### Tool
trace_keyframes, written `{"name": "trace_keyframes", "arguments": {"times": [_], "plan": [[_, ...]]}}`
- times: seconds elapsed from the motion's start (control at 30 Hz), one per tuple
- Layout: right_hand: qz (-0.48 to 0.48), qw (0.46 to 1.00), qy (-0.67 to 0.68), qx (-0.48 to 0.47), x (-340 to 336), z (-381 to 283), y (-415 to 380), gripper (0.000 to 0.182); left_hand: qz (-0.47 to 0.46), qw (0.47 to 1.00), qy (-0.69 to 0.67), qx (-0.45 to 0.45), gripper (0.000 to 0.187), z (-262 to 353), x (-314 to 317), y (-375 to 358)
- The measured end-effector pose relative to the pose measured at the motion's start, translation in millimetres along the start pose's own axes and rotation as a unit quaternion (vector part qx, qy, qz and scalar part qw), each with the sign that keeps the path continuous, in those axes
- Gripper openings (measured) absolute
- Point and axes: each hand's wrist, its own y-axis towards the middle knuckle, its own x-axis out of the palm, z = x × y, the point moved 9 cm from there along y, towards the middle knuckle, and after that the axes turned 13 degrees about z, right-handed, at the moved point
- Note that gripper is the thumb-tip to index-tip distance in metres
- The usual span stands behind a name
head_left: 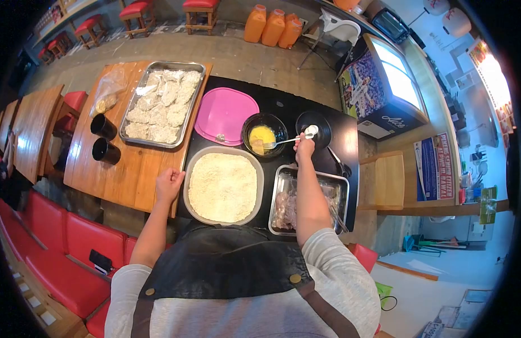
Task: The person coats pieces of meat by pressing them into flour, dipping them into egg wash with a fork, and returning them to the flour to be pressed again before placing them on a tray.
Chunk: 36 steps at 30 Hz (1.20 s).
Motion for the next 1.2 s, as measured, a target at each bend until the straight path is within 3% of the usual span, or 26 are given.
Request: {"name": "trace_keyframes", "arguments": {"times": [0.1,0.37,0.43,0.83,1.0,1.2], "plan": [[0.033,0.996,0.054,0.06,-5.8,18.3,-4.8,0.024,-0.003,1.0,-0.009,-0.012,0.023,-0.7,0.2,-0.8],[-0.028,0.977,0.18,0.114,8.7,35.6,-23.5,0.025,-0.004,1.0,-0.017,-0.019,0.022,-2.3,1.5,-1.4],[0.051,0.969,0.201,0.132,-6.0,35.8,-21.4,0.025,-0.003,1.0,-0.019,-0.017,0.022,-1.7,0.7,-1.1],[0.127,0.96,0.237,0.072,-40.5,-0.8,-8.8,0.027,-0.009,1.0,-0.011,-0.016,0.022,1.6,-1.5,-2.1],[0.059,0.968,0.245,-0.004,-42.3,-49.8,-35.6,0.026,-0.005,1.0,0.014,-0.008,0.018,-2.5,-0.8,-3.2],[-0.116,0.982,0.142,-0.038,2.8,-65.7,-127.6,0.022,0.007,1.0,0.003,0.02,0.014,-6.9,0.2,-2.6]]}}
